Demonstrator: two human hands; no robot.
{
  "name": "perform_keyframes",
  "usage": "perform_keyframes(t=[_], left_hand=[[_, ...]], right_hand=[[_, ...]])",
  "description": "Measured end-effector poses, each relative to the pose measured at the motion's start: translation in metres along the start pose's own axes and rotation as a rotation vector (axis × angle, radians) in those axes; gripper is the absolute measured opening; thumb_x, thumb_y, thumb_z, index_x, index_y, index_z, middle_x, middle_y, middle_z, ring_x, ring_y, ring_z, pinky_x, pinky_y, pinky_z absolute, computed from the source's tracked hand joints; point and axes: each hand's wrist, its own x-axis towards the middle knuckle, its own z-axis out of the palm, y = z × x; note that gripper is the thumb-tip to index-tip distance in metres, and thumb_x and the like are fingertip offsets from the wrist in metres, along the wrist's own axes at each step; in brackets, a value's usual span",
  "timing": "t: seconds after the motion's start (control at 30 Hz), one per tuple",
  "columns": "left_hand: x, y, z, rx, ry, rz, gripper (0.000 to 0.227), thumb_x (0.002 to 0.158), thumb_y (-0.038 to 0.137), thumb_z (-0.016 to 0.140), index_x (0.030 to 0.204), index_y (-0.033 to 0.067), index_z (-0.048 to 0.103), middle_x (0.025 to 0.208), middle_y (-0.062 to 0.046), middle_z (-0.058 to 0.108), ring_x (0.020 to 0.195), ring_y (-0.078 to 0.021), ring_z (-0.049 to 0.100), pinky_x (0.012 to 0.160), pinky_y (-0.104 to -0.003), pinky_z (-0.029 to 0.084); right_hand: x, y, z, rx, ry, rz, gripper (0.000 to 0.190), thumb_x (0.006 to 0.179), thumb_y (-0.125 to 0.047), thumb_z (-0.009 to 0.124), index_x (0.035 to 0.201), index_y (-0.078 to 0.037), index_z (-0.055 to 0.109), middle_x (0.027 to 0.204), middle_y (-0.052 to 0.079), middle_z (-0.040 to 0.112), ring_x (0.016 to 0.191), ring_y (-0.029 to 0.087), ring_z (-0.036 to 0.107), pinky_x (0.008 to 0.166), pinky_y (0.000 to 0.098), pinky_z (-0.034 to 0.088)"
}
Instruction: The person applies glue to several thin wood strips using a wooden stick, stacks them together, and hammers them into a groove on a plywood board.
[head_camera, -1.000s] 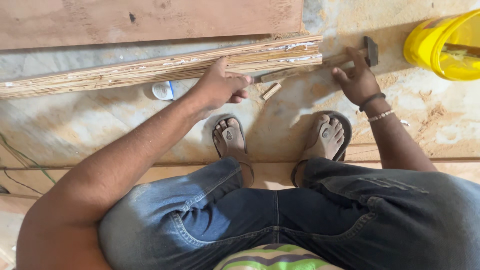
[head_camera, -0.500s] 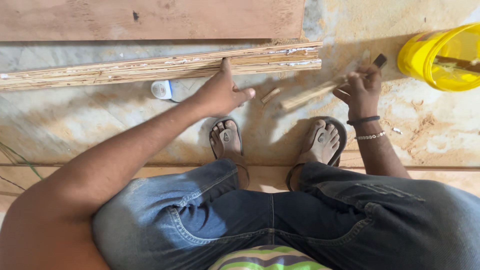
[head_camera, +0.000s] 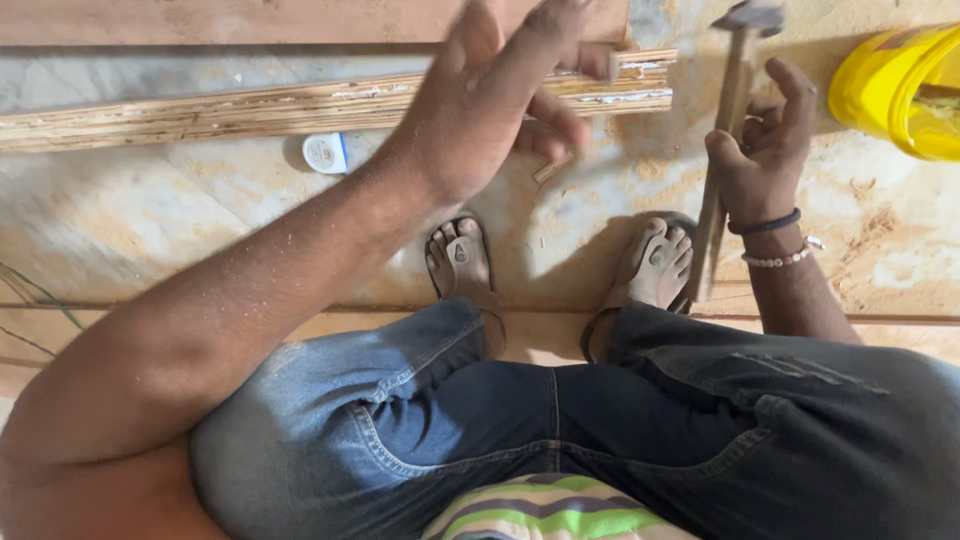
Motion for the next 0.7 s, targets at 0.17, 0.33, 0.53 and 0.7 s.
perform_keyframes(t=[0.17, 0.33, 0.53, 0.7], left_hand=[[0.015, -0.018, -0.012, 0.877, 0.087, 0.549, 0.090, 0.094, 0.056, 0.075, 0.147, -0.0021, 0.032, 0.128, -0.018, 0.064, 0.117, -0.0275, 0.067, 0.102, -0.041, 0.058], [0.037, -0.082, -0.021, 1.518, 0.074, 0.629, 0.117, 0.065, 0.054, 0.088, 0.146, -0.0056, 0.029, 0.141, -0.025, 0.052, 0.131, -0.0378, 0.052, 0.110, -0.055, 0.036], [0.063, -0.082, -0.034, 1.525, -0.132, 0.260, 0.118, 0.074, 0.049, 0.091, 0.155, -0.0055, 0.026, 0.132, -0.024, 0.060, 0.121, -0.0384, 0.060, 0.111, -0.051, 0.037], [0.057, -0.071, -0.042, 1.469, -0.142, 0.263, 0.119, 0.071, 0.061, 0.090, 0.151, -0.0033, 0.029, 0.117, -0.023, 0.065, 0.114, -0.0381, 0.062, 0.113, -0.054, 0.031]], right_hand=[[0.008, -0.043, -0.006, 0.129, -0.087, -0.093, 0.070, 0.095, 0.014, 0.058, 0.157, -0.004, 0.030, 0.122, 0.007, 0.061, 0.099, 0.014, 0.065, 0.081, 0.0254, 0.058], [-0.007, -0.073, -0.008, 0.149, -0.200, 0.146, 0.046, 0.102, 0.001, 0.056, 0.147, 0.003, 0.046, 0.099, 0.004, 0.063, 0.077, 0.012, 0.063, 0.070, 0.0262, 0.056], [-0.014, -0.076, -0.029, 0.810, -0.440, 0.290, 0.059, 0.113, -0.050, 0.052, 0.128, 0.007, 0.062, 0.056, -0.002, 0.056, 0.048, 0.008, 0.049, 0.046, 0.0217, 0.043], [-0.023, -0.039, -0.023, 0.768, -0.555, 0.388, 0.065, 0.108, -0.055, 0.052, 0.123, 0.008, 0.058, 0.060, 0.000, 0.048, 0.040, 0.009, 0.041, 0.034, 0.0246, 0.036]])
